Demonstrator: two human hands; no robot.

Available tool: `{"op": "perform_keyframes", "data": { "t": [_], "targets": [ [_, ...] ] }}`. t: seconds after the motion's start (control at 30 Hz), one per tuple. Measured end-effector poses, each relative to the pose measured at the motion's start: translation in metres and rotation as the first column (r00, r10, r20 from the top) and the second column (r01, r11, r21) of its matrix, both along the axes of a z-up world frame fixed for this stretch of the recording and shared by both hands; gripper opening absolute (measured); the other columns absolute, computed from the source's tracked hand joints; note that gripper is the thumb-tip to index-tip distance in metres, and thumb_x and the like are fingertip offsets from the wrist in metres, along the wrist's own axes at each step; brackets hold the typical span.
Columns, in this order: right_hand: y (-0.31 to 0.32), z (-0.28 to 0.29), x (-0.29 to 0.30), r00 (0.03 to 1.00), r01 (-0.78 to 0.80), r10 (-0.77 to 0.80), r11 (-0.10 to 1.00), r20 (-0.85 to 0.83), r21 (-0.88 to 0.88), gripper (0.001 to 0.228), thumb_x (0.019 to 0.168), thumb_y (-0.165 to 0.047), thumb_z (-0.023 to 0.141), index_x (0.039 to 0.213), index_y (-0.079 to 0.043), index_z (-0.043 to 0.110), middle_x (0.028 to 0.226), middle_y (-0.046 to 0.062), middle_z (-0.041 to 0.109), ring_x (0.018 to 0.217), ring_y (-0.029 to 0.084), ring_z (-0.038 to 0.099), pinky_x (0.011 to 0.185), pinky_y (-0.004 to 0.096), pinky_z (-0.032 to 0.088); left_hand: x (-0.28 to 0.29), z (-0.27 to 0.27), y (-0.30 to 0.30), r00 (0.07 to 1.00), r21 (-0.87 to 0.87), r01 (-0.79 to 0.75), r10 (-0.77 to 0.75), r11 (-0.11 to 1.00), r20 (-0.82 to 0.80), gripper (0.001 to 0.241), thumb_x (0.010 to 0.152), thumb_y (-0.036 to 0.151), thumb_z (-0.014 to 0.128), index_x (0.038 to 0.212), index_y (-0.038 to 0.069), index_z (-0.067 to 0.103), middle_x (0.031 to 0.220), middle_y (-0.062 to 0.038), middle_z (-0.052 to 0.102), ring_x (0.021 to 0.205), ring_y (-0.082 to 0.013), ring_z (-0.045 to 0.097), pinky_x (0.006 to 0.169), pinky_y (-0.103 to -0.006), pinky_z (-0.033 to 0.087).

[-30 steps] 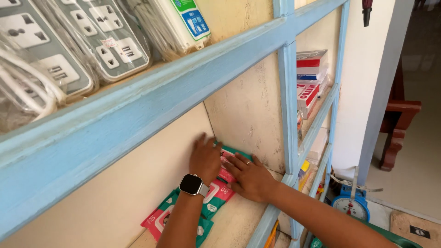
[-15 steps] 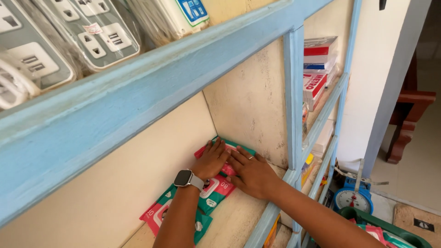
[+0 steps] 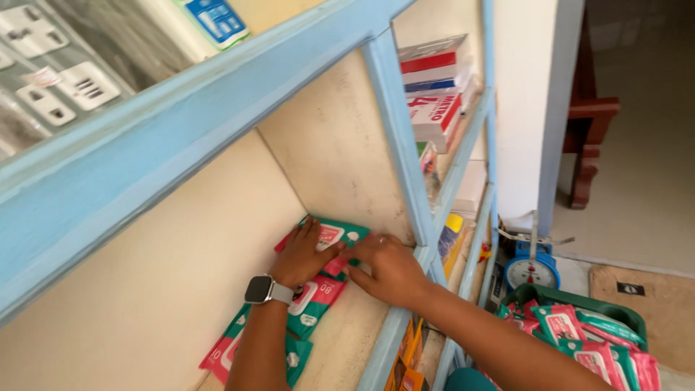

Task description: The recorder is stocking packs of wet wipes from a green plastic basket onto a blue storage shelf.

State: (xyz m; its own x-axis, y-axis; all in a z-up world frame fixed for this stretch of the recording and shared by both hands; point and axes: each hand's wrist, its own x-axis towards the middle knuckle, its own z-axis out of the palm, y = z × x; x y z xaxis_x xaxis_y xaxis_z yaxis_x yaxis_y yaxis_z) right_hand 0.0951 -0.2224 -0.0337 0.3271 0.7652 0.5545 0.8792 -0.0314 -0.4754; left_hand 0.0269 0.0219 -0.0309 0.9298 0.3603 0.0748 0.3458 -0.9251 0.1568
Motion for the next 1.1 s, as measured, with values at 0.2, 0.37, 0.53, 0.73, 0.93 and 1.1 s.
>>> {"op": "perform_keyframes", "data": {
  "t": [0.2,0.37,0.53,0.73,0.93,1.1],
  "targets": [
    [-0.093,-0.066,-0.012,0.984,-0.074,0.005,0.923,0.180,0.377,0.025,0.086,-0.008,0.071,0.110,-0.011,0.074,0.128,0.008,0.071,0.132,0.035,0.056,0.110,0.059,0.036,-0.024,0.086,-0.109,0.975,0.342,-0.030,0.103,0.939,-0.197,0.079,0.088,0.053,0.065,0.151,0.011,0.042,0.167,-0.014,0.025,0.146,-0.0370,0.036,0.115,-0.0502,0.035],
    [-0.168,-0.178,0.013,0.989,-0.024,-0.006,0.979,0.149,0.203,0.027,0.078,-0.012,0.074,0.105,-0.014,0.073,0.129,0.007,0.068,0.130,0.033,0.054,0.109,0.059,0.036,-0.032,0.102,-0.205,0.924,0.351,0.367,-0.383,0.861,-0.027,0.066,0.086,0.038,0.071,0.143,0.008,0.053,0.152,-0.017,0.047,0.134,-0.0377,0.047,0.108,-0.0537,0.038],
    [-0.229,-0.276,0.028,0.996,0.008,-0.032,0.962,-0.084,-0.271,0.028,0.081,-0.023,0.079,0.108,-0.016,0.075,0.128,0.006,0.067,0.125,0.033,0.053,0.105,0.052,0.040,-0.002,0.064,-0.294,0.692,0.336,0.677,-0.722,0.655,0.014,0.059,0.079,0.034,0.071,0.130,0.006,0.064,0.142,-0.019,0.056,0.123,-0.0417,0.053,0.099,-0.0577,0.040],
    [-0.272,-0.341,0.033,0.979,-0.022,-0.101,0.806,-0.175,-0.591,0.046,0.079,-0.026,0.078,0.125,-0.020,0.072,0.128,0.005,0.066,0.126,0.035,0.053,0.100,0.053,0.040,0.105,-0.015,-0.366,0.609,0.250,0.775,-0.792,0.581,-0.046,0.016,0.078,0.021,0.066,0.089,0.014,0.075,0.099,-0.008,0.070,0.100,-0.0306,0.066,0.092,-0.0546,0.048],
    [-0.299,-0.374,0.043,0.895,-0.025,-0.247,0.804,-0.372,-0.594,0.028,0.087,-0.025,0.072,0.114,-0.016,0.072,0.121,0.005,0.069,0.113,0.031,0.063,0.097,0.046,0.048,0.209,-0.200,-0.371,0.623,-0.072,0.776,-0.779,0.627,-0.072,0.032,0.085,0.025,0.067,0.116,0.019,0.073,0.116,-0.010,0.070,0.108,-0.0340,0.067,0.085,-0.0516,0.055],
    [-0.327,-0.456,0.072,0.722,0.041,-0.368,0.868,-0.586,-0.494,0.029,0.085,-0.024,0.074,0.112,-0.014,0.076,0.117,0.008,0.074,0.111,0.029,0.067,0.096,0.042,0.052,0.217,-0.476,-0.332,0.743,-0.568,0.487,-0.657,0.663,-0.129,0.040,0.090,0.038,0.069,0.124,0.017,0.071,0.133,-0.016,0.065,0.117,-0.0362,0.064,0.097,-0.0474,0.052]
  ]
}}
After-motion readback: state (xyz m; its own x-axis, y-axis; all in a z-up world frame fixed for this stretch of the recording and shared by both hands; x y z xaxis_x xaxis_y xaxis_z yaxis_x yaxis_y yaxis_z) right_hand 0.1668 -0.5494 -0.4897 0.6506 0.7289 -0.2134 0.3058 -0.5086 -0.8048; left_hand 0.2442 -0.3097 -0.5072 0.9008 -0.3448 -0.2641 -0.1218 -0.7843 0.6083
